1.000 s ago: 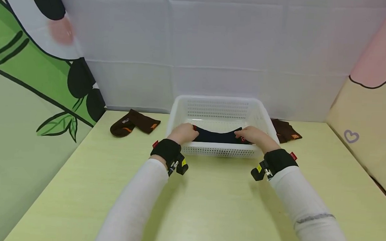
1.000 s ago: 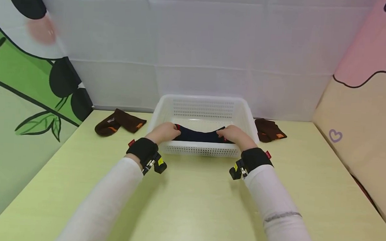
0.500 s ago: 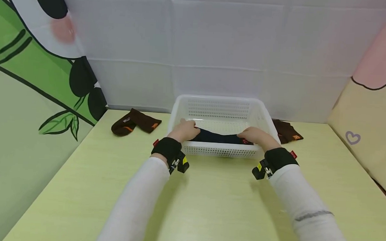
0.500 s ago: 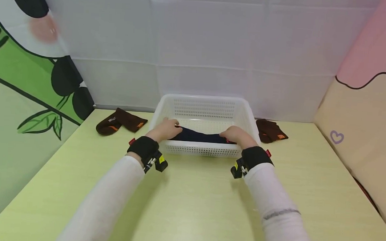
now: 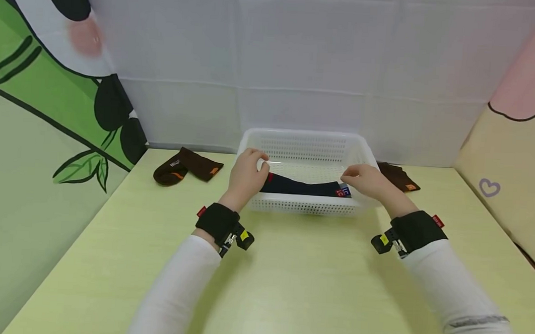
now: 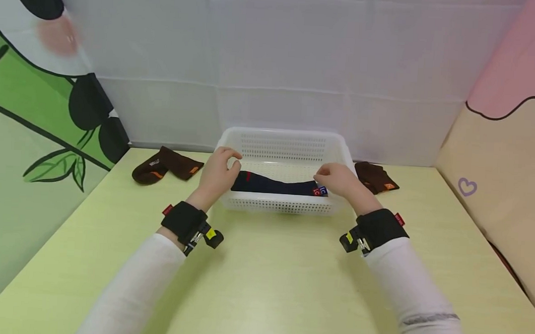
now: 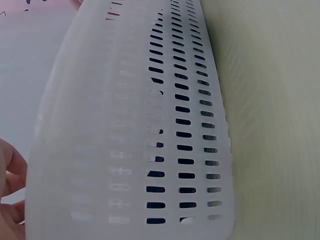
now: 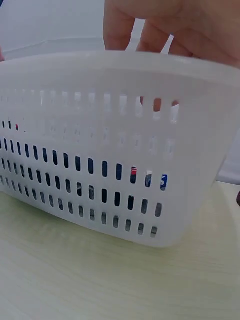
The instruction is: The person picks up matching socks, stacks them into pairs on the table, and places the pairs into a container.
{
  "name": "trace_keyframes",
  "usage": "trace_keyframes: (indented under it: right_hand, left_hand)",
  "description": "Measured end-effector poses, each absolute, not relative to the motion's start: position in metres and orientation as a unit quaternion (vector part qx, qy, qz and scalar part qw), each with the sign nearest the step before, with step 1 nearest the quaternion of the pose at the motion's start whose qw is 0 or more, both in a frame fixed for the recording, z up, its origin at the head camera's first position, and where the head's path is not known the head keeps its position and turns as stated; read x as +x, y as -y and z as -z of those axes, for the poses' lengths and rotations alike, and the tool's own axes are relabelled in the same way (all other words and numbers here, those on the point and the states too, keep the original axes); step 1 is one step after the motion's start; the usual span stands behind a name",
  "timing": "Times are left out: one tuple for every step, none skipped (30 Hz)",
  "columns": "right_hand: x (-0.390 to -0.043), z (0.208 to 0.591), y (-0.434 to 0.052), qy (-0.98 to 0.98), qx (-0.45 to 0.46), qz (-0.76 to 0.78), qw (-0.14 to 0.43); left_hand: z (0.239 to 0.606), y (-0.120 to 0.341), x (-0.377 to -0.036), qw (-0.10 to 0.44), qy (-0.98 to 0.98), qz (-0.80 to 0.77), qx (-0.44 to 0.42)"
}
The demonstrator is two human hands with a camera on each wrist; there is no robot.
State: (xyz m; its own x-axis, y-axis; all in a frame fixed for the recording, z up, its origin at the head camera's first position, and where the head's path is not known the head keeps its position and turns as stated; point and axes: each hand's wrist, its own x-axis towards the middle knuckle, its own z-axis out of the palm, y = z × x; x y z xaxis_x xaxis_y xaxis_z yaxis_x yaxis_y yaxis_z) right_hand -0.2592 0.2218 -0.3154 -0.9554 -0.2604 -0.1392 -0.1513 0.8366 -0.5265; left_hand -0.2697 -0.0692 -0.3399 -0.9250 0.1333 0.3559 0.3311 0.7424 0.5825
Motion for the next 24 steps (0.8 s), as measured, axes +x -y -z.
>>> trace_keyframes:
  right_hand:
    - [-0.256,0.315,-0.223,-0.953,-0.111,0.266,0.094]
    - [-0.254,0.315,-0.224,-0.953,-0.113,0.267,0.085]
    - [-0.251,0.315,-0.224,-0.953,-0.114,0.27,0.075]
    - [-0.248,0.316,-0.225,-0.953,-0.114,0.272,0.066]
    - [-0.245,0.316,-0.226,-0.953,-0.114,0.274,0.055]
    - [-0.242,0.317,-0.226,-0.953,-0.114,0.277,0.044]
    - [-0.239,0.318,-0.227,-0.952,-0.114,0.281,0.035]
    - [-0.236,0.32,-0.227,-0.951,-0.111,0.286,0.026]
    - [-0.233,0.321,-0.228,-0.95,-0.109,0.292,0.017]
    - [-0.231,0.322,-0.228,-0.948,-0.106,0.299,0.007]
    - [-0.228,0.324,-0.228,-0.946,-0.104,0.306,-0.005]
    - [-0.225,0.325,-0.229,-0.944,-0.104,0.314,-0.016]
    - [-0.222,0.327,-0.229,-0.94,-0.104,0.323,-0.028]
    - [-0.219,0.328,-0.229,-0.936,-0.106,0.333,-0.039]
    - [-0.217,0.331,-0.228,-0.932,-0.109,0.342,-0.051]
    - [-0.214,0.333,-0.228,-0.927,-0.112,0.351,-0.063]
    - [-0.212,0.336,-0.228,-0.922,-0.116,0.361,-0.074]
    - [-0.209,0.339,-0.228,-0.917,-0.12,0.371,-0.086]
    - [-0.207,0.342,-0.228,-0.912,-0.122,0.38,-0.097]
    - [-0.204,0.346,-0.228,-0.907,-0.122,0.387,-0.11]
    - [-0.201,0.349,-0.228,-0.902,-0.12,0.395,-0.124]
    - [-0.199,0.352,-0.228,-0.896,-0.117,0.404,-0.139]
    - [-0.196,0.355,-0.229,-0.89,-0.113,0.413,-0.156]
    - [-0.193,0.357,-0.229,-0.883,-0.11,0.422,-0.172]
  left_hand:
    - [0.34,0.07,-0.267,0.157,0.918,0.341,-0.128]
    - [0.34,0.071,-0.265,0.165,0.914,0.346,-0.132]
    - [0.341,0.072,-0.263,0.172,0.911,0.351,-0.134]
    - [0.341,0.073,-0.261,0.177,0.908,0.355,-0.136]
    - [0.342,0.074,-0.259,0.18,0.905,0.359,-0.138]
    - [0.343,0.075,-0.257,0.182,0.903,0.362,-0.14]
    - [0.343,0.076,-0.255,0.184,0.901,0.367,-0.143]
    - [0.344,0.077,-0.252,0.185,0.898,0.371,-0.146]
    - [0.345,0.077,-0.249,0.186,0.896,0.376,-0.148]
    - [0.347,0.078,-0.246,0.188,0.892,0.382,-0.151]
    - [0.348,0.078,-0.244,0.19,0.888,0.39,-0.154]
    - [0.35,0.079,-0.241,0.194,0.883,0.398,-0.157]
    - [0.352,0.079,-0.238,0.201,0.877,0.406,-0.161]
    - [0.354,0.079,-0.235,0.21,0.871,0.413,-0.166]
    - [0.356,0.079,-0.233,0.221,0.863,0.421,-0.172]
    - [0.358,0.08,-0.231,0.233,0.854,0.429,-0.179]
    - [0.36,0.08,-0.229,0.246,0.846,0.434,-0.186]
    - [0.363,0.081,-0.227,0.259,0.838,0.44,-0.193]
    - [0.365,0.081,-0.225,0.272,0.83,0.444,-0.199]
    - [0.367,0.081,-0.224,0.284,0.823,0.448,-0.204]
    - [0.369,0.081,-0.222,0.296,0.816,0.451,-0.207]
    - [0.372,0.082,-0.221,0.304,0.81,0.455,-0.21]
    - [0.374,0.082,-0.22,0.311,0.805,0.459,-0.211]
    - [0.377,0.082,-0.219,0.317,0.799,0.464,-0.213]
